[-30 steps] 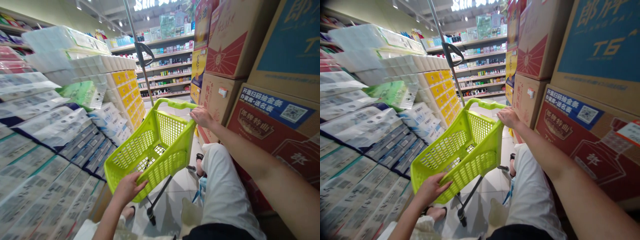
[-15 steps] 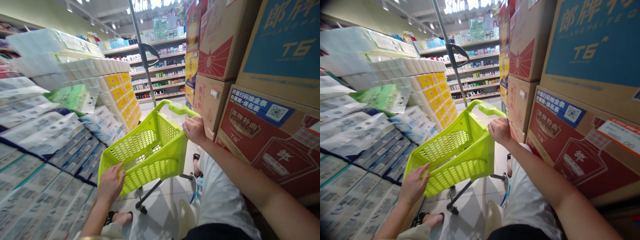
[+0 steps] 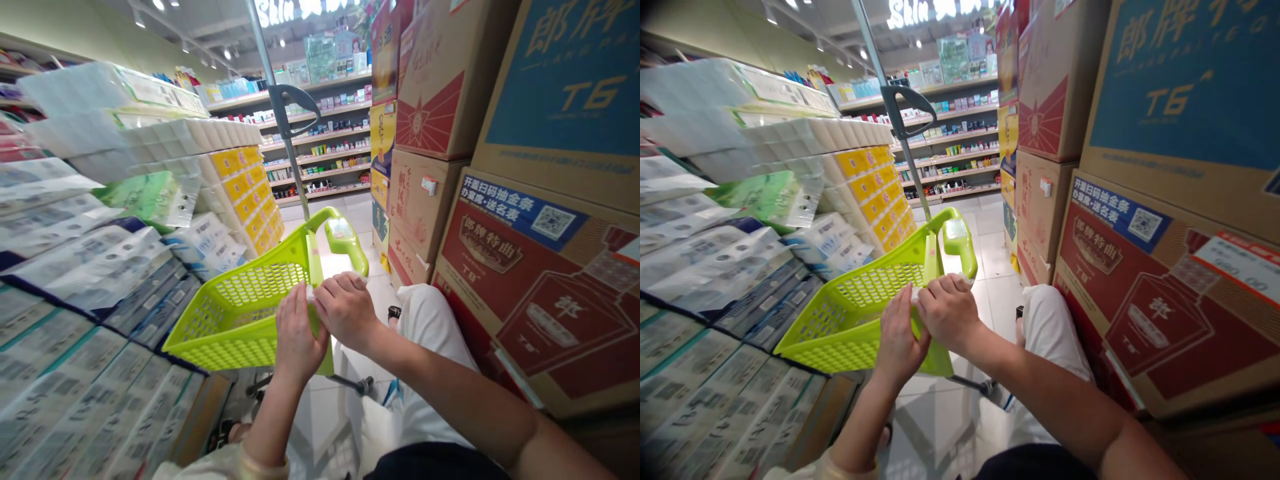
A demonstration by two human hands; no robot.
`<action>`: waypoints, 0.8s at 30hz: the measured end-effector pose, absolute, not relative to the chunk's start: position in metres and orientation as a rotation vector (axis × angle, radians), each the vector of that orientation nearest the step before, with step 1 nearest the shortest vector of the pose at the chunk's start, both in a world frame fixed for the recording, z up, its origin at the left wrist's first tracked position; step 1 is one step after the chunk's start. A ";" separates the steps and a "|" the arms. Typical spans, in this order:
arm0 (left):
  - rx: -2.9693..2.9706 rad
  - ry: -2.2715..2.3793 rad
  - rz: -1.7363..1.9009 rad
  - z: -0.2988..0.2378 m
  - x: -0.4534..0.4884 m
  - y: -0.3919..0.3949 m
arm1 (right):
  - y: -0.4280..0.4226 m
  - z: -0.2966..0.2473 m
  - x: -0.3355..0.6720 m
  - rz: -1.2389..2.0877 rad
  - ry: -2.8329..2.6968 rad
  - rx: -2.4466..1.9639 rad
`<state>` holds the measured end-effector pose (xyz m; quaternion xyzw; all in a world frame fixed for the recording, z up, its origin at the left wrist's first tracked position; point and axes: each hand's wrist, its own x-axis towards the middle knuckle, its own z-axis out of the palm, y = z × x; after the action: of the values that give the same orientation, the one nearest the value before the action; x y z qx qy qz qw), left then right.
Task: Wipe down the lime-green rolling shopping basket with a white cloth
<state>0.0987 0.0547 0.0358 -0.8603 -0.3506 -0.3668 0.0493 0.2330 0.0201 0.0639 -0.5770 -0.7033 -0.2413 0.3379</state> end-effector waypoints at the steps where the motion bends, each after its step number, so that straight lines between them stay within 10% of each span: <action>1: -2.610 -1.078 -1.109 0.032 0.096 0.057 | 0.018 0.065 0.230 -0.605 -1.848 -1.484; 24: -2.599 -1.197 -1.144 0.020 0.091 0.039 | 0.011 0.066 0.250 -0.445 -1.734 -1.354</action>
<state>0.0905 0.0386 0.0198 -0.8430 -0.3883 -0.3711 0.0301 0.2504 0.0109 0.0663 -0.5437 -0.6962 -0.1787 0.4334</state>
